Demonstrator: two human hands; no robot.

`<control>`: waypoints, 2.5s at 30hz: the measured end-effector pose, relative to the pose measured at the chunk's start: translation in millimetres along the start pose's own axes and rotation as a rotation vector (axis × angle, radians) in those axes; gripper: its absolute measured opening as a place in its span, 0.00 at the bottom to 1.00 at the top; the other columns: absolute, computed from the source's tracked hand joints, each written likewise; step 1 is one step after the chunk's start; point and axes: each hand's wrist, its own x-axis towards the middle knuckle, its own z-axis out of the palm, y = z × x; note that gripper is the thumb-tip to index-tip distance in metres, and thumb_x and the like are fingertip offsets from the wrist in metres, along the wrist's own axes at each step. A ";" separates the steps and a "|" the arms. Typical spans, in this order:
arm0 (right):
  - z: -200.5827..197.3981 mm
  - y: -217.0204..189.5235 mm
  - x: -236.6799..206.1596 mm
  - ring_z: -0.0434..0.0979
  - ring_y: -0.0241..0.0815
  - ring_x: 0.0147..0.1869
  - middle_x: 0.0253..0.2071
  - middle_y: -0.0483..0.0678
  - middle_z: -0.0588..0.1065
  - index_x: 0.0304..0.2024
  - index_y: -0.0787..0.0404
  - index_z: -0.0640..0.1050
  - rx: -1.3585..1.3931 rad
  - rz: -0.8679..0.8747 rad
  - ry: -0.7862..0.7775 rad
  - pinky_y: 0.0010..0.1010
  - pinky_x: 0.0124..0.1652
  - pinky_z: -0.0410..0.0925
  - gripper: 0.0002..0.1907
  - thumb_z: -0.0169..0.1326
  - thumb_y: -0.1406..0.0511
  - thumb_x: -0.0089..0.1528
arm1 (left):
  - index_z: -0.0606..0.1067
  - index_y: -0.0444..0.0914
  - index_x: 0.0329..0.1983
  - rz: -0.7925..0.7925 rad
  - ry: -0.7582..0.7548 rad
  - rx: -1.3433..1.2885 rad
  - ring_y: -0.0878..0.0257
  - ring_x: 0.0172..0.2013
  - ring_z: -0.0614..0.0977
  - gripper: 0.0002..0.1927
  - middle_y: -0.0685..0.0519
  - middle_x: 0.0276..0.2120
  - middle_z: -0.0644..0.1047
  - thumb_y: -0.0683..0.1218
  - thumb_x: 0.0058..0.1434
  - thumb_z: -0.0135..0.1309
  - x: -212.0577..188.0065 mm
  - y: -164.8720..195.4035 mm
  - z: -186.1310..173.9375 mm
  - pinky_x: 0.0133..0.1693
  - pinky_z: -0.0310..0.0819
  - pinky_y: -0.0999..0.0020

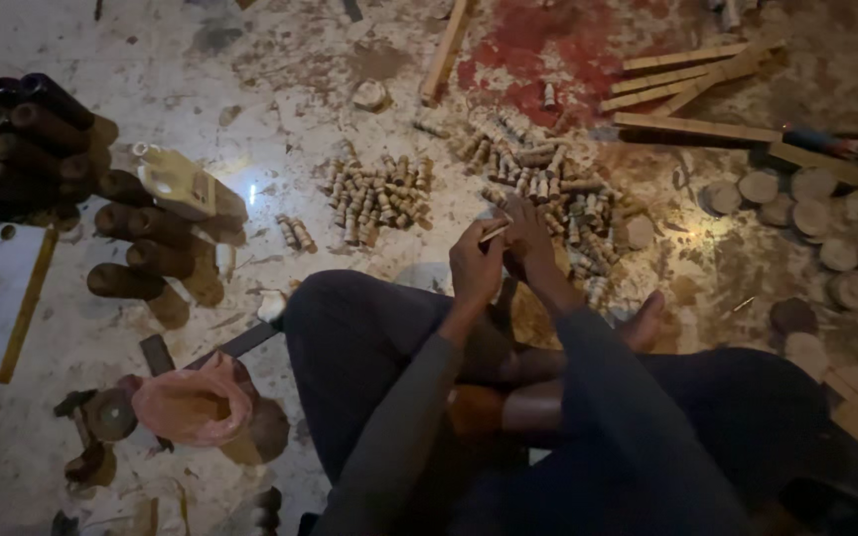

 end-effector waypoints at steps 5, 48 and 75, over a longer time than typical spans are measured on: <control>8.1 7.7 -1.7 0.73 0.57 0.53 0.44 0.58 0.74 0.37 0.65 0.73 -0.014 0.379 -0.640 0.48 0.53 0.67 0.08 0.54 0.66 0.68 | 0.80 0.37 0.52 0.034 0.021 -0.049 0.54 0.43 0.86 0.11 0.45 0.43 0.83 0.44 0.71 0.54 0.1 -4.2 2.7 0.44 0.80 0.59; -40.9 31.5 -64.2 0.64 0.36 0.23 0.25 0.42 0.65 0.41 0.60 0.73 1.108 1.335 -0.515 0.34 0.21 0.58 0.14 0.46 0.56 0.70 | 0.73 0.38 0.63 0.553 -0.206 0.254 0.41 0.50 0.80 0.22 0.40 0.53 0.79 0.35 0.68 0.42 -10.3 12.8 2.9 0.52 0.75 0.49; -38.5 35.2 -78.6 0.74 0.47 0.52 0.49 0.51 0.73 0.59 0.66 0.70 1.029 0.317 -0.311 0.44 0.48 0.67 0.23 0.40 0.53 0.76 | 0.72 0.38 0.45 -0.007 -0.436 -0.038 0.52 0.31 0.78 0.26 0.46 0.33 0.78 0.63 0.76 0.34 5.3 -9.6 6.7 0.37 0.70 0.59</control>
